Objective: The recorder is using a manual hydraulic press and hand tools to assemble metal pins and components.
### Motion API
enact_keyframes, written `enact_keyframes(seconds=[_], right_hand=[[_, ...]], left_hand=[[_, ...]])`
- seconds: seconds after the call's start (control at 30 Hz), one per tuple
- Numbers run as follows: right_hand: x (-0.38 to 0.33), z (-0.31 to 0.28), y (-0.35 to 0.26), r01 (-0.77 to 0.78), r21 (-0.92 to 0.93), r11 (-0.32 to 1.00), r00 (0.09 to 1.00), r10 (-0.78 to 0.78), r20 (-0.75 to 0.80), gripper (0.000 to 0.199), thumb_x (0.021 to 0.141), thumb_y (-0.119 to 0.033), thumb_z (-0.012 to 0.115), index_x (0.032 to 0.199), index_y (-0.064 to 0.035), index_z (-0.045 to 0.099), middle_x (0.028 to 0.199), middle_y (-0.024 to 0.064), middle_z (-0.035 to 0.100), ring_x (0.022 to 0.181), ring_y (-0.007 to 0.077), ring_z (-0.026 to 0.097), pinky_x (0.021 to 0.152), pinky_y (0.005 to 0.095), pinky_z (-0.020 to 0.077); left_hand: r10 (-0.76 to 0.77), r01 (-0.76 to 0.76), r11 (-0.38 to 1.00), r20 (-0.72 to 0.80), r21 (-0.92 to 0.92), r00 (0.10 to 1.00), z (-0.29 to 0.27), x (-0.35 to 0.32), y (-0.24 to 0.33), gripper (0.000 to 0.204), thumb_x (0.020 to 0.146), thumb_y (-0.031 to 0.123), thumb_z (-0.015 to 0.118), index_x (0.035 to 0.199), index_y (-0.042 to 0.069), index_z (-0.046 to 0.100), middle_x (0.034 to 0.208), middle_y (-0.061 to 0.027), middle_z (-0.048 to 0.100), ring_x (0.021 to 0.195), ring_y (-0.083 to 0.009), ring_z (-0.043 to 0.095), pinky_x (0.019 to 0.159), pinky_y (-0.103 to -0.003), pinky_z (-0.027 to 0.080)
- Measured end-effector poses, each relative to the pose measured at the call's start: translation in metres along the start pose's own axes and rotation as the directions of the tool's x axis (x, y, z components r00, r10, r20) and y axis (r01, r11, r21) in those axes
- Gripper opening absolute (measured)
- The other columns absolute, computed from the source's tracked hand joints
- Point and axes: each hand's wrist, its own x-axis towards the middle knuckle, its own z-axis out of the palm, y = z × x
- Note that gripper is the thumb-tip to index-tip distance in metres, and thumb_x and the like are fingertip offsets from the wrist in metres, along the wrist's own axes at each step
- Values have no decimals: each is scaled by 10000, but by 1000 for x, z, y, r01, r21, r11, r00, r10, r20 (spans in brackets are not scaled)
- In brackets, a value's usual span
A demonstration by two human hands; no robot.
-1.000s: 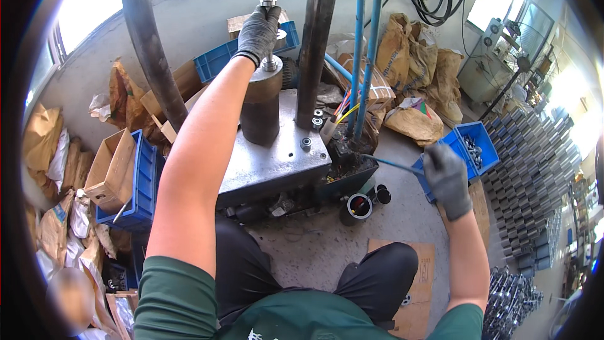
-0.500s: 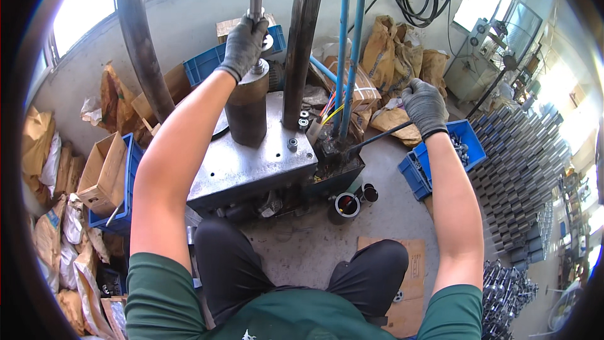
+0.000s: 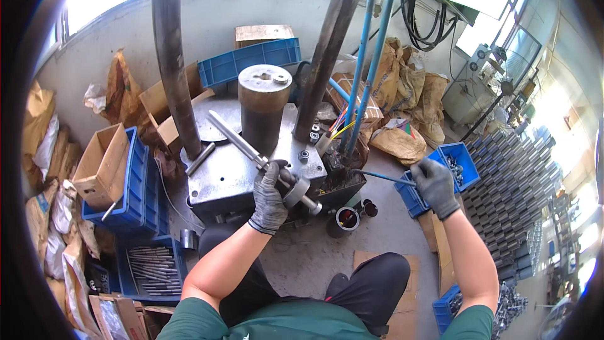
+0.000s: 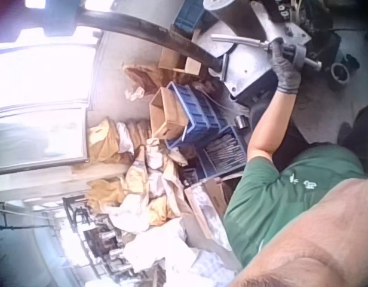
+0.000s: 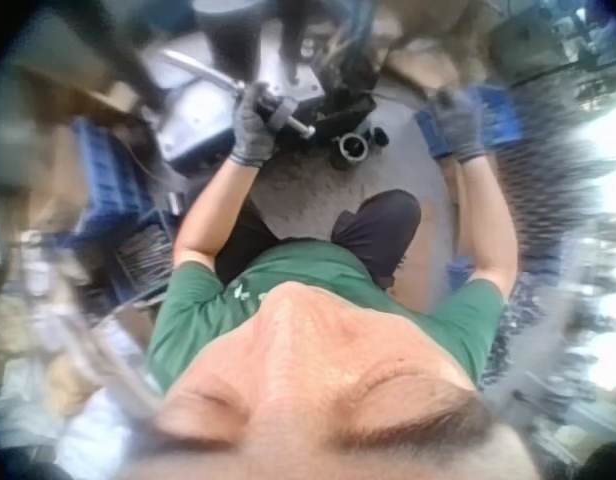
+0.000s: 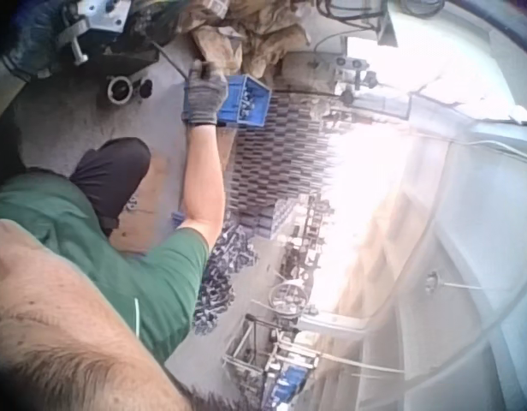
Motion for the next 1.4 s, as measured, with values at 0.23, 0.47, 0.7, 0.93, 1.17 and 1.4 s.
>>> enact_keyframes(seconds=[0.23, 0.47, 0.7, 0.93, 1.17, 1.4], right_hand=[[-77, 44, -7, -51, 736, 675, 957, 243, -156, 261, 1024, -105, 677, 1269, -18, 647, 1172, 84, 706, 1055, 167, 662, 978, 303, 531], [-126, 130, -50, -218, 959, 182, 734, 678, 38, 482, 984, -193, 704, 1431, -130, 535, 1247, 75, 679, 1153, 170, 624, 991, 350, 482], [-172, 197, -110, -661, 733, -163, 650, 364, 667, 553, 1023, -445, 613, 1466, -130, 517, 1205, 100, 713, 1054, 242, 701, 917, 408, 548], [-174, 224, -137, -751, 553, -361, 579, 44, 814, 711, 1002, -760, 406, 1160, -139, 713, 903, 56, 742, 663, 160, 684, 560, 299, 554], [-193, 185, -131, -769, 610, -191, 605, 89, 791, 387, 1042, -424, 493, 1167, -130, 712, 802, 54, 706, 667, 159, 688, 546, 321, 527], [-208, 220, -101, -385, 826, 411, 891, 397, 218, 154, 911, -202, 636, 1000, -123, 733, 856, 64, 724, 795, 262, 703, 691, 390, 562]], left_hand=[[-604, 571, 797, -221, -198, 766, -42, 39, -13, 352, 1031, 426, 543, 1028, 86, 637, 855, -48, 634, 766, -255, 679, 728, -485, 615], [-594, 526, 801, -263, -287, 760, -52, 56, -11, 293, 1001, 386, 580, 946, 98, 578, 864, -94, 645, 781, -290, 694, 744, -497, 619], [-672, 629, 741, -263, -236, 692, -57, 5, -40, 268, 975, 360, 643, 966, 95, 609, 811, -51, 628, 723, -286, 666, 759, -587, 628], [-744, 707, 665, 134, 242, 654, -36, -57, -44, 311, 1032, 313, 588, 1153, 28, 629, 985, -106, 689, 903, -220, 682, 854, -371, 560], [-844, 740, 532, 326, 411, 426, -72, -64, -55, 643, 1065, 597, 450, 1406, 68, 579, 1277, -112, 667, 1234, -256, 599, 1124, -455, 425], [-661, 453, 731, 362, 511, 658, -40, -54, -100, 674, 1057, 571, 502, 1517, 79, 476, 1265, -84, 598, 1107, -215, 602, 1036, -376, 473]])
